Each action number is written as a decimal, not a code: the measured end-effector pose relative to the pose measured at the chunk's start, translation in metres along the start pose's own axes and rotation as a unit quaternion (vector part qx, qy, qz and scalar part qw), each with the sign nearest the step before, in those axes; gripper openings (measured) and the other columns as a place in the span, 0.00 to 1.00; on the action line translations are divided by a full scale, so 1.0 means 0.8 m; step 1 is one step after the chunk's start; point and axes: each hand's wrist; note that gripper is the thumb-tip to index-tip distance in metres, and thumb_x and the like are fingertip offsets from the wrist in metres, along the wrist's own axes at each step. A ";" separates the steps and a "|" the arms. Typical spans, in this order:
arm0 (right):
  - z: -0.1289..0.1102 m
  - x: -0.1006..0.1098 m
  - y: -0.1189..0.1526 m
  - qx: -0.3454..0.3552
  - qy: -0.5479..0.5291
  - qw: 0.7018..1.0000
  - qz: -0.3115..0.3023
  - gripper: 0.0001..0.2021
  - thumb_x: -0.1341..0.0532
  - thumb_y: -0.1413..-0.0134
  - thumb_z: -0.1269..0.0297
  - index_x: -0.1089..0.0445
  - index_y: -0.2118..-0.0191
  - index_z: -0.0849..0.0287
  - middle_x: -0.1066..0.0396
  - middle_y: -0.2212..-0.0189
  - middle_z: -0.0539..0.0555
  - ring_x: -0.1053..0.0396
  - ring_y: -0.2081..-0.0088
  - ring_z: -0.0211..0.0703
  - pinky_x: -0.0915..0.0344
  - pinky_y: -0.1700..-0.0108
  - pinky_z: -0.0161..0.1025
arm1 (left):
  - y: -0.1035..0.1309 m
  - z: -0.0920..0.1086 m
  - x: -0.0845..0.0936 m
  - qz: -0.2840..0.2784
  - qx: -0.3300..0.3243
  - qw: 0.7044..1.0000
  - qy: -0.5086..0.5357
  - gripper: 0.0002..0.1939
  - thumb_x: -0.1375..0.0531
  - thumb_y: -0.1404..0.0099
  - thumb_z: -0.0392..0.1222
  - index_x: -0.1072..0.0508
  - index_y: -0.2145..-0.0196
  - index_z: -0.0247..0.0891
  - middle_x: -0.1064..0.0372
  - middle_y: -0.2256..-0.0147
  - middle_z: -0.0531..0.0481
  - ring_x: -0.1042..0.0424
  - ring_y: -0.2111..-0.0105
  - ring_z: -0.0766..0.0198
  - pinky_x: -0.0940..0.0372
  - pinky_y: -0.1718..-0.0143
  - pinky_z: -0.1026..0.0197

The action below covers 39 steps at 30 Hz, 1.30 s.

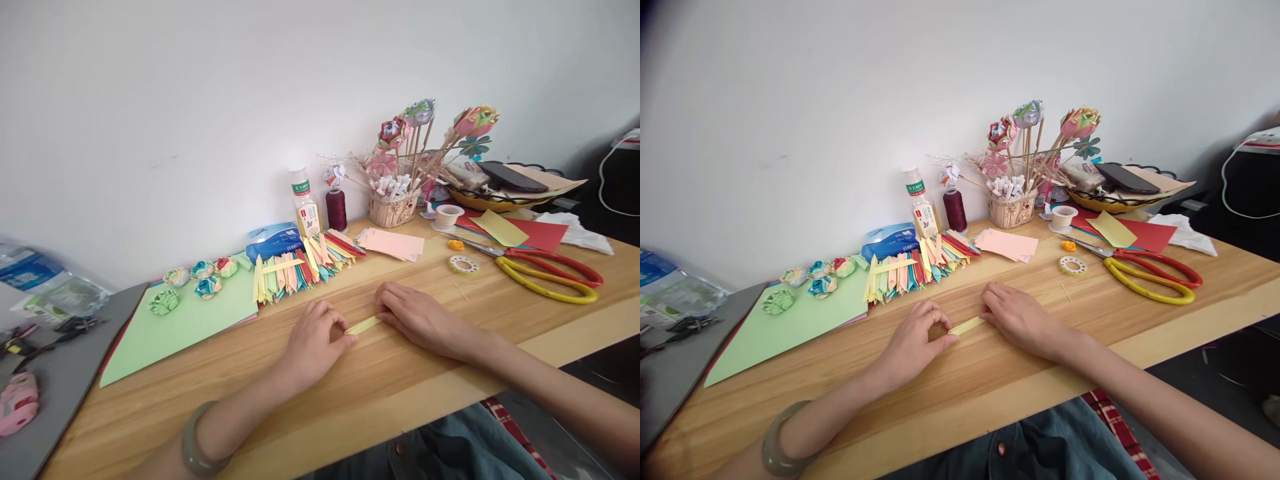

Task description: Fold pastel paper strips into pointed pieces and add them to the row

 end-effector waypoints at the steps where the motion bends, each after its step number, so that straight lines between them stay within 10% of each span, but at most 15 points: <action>1: 0.000 0.000 0.002 0.006 0.006 1.000 0.011 0.09 0.53 0.37 0.68 0.39 0.68 0.59 0.35 0.69 0.56 0.38 0.68 0.44 0.38 0.66 0.40 | 0.000 -0.001 -0.001 0.011 0.000 1.000 0.016 0.04 0.37 0.41 0.37 0.31 0.71 0.38 0.34 0.66 0.51 0.35 0.58 0.58 0.39 0.57 0.56; 10: -0.031 0.006 -0.014 0.085 0.051 0.993 0.067 0.10 0.49 0.37 0.66 0.32 0.57 0.60 0.30 0.66 0.57 0.34 0.65 0.47 0.39 0.64 0.41 | -0.001 -0.005 -0.006 0.111 -0.054 0.987 0.108 0.02 0.41 0.40 0.34 0.32 0.70 0.38 0.32 0.69 0.52 0.33 0.67 0.63 0.37 0.63 0.61; 24: -0.039 0.008 -0.013 0.041 -0.188 0.981 0.019 0.15 0.51 0.36 0.68 0.29 0.66 0.62 0.25 0.72 0.54 0.29 0.72 0.36 0.38 0.70 0.30 | 0.001 0.001 0.000 0.188 -0.170 0.947 0.196 0.07 0.40 0.36 0.41 0.27 0.70 0.37 0.29 0.74 0.50 0.31 0.72 0.64 0.36 0.69 0.62; 39: -0.030 0.004 -0.002 0.107 -0.072 0.976 0.178 0.10 0.49 0.37 0.71 0.31 0.56 0.60 0.24 0.68 0.54 0.27 0.68 0.39 0.35 0.67 0.34 | 0.003 0.006 0.007 0.237 -0.229 0.941 0.078 0.14 0.36 0.40 0.46 0.32 0.61 0.36 0.33 0.65 0.46 0.34 0.65 0.60 0.36 0.65 0.59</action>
Point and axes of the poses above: each hand's wrist, its own y-axis away from the middle knuckle, its own x-axis out of the back of the hand, z = x × y
